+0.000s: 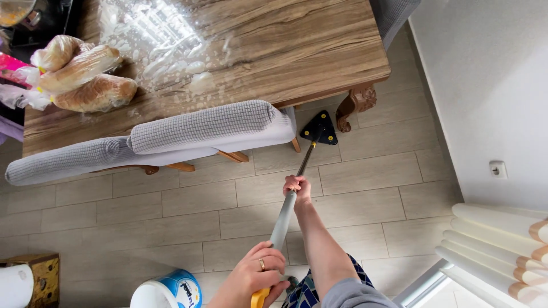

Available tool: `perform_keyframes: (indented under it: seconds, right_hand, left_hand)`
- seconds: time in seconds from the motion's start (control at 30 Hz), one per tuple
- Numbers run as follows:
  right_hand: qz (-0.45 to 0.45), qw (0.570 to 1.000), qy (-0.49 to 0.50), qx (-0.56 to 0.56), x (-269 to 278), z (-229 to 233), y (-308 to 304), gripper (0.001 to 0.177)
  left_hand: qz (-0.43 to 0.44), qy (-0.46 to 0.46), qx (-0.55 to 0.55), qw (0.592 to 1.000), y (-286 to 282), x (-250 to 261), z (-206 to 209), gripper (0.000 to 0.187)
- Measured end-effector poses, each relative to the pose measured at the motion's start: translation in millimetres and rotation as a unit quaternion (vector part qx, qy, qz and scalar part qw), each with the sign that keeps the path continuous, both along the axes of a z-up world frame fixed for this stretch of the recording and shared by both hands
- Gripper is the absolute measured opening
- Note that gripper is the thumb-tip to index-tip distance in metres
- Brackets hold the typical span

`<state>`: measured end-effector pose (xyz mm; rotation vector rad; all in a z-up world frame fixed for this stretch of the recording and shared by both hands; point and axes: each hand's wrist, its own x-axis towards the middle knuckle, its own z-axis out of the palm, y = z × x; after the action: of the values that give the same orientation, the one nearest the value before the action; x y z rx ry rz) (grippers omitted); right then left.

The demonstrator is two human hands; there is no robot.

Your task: The person mops the tiled floor using a triangular mop and a bucket of soapy water. They clean around a dining table and chairs, dip the mop into the bucket to rinse it, and continue mopping near a glass door.

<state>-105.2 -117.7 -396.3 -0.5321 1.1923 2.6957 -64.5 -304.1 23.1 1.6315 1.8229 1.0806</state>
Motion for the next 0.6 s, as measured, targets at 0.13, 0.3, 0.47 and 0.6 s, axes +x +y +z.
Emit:
perform_keyframes:
  seconds: [0.13,0.3,0.47,0.6]
  right_hand:
    - [-0.047,0.999,0.004,-0.010,-10.8,10.5,-14.5,0.023]
    - [-0.148,0.988,0.048,0.017,-25.3,30.3,-26.6,0.029]
    - [-0.195,0.976,0.082,-0.057,-42.2,43.8,-12.4,0.026]
    - [-0.210,0.970,0.074,-0.098,-51.5,50.7,8.1,0.021]
  left_hand:
    - [0.012,-0.035,-0.006,0.999,-14.0,-13.3,5.7,0.041]
    - [0.059,-0.037,-0.016,0.997,-42.8,-24.8,-7.6,0.031]
    - [0.084,-0.033,-0.030,0.995,-30.5,-38.6,5.3,0.019]
    - [0.076,-0.025,-0.028,0.996,-8.6,-48.6,15.8,0.019]
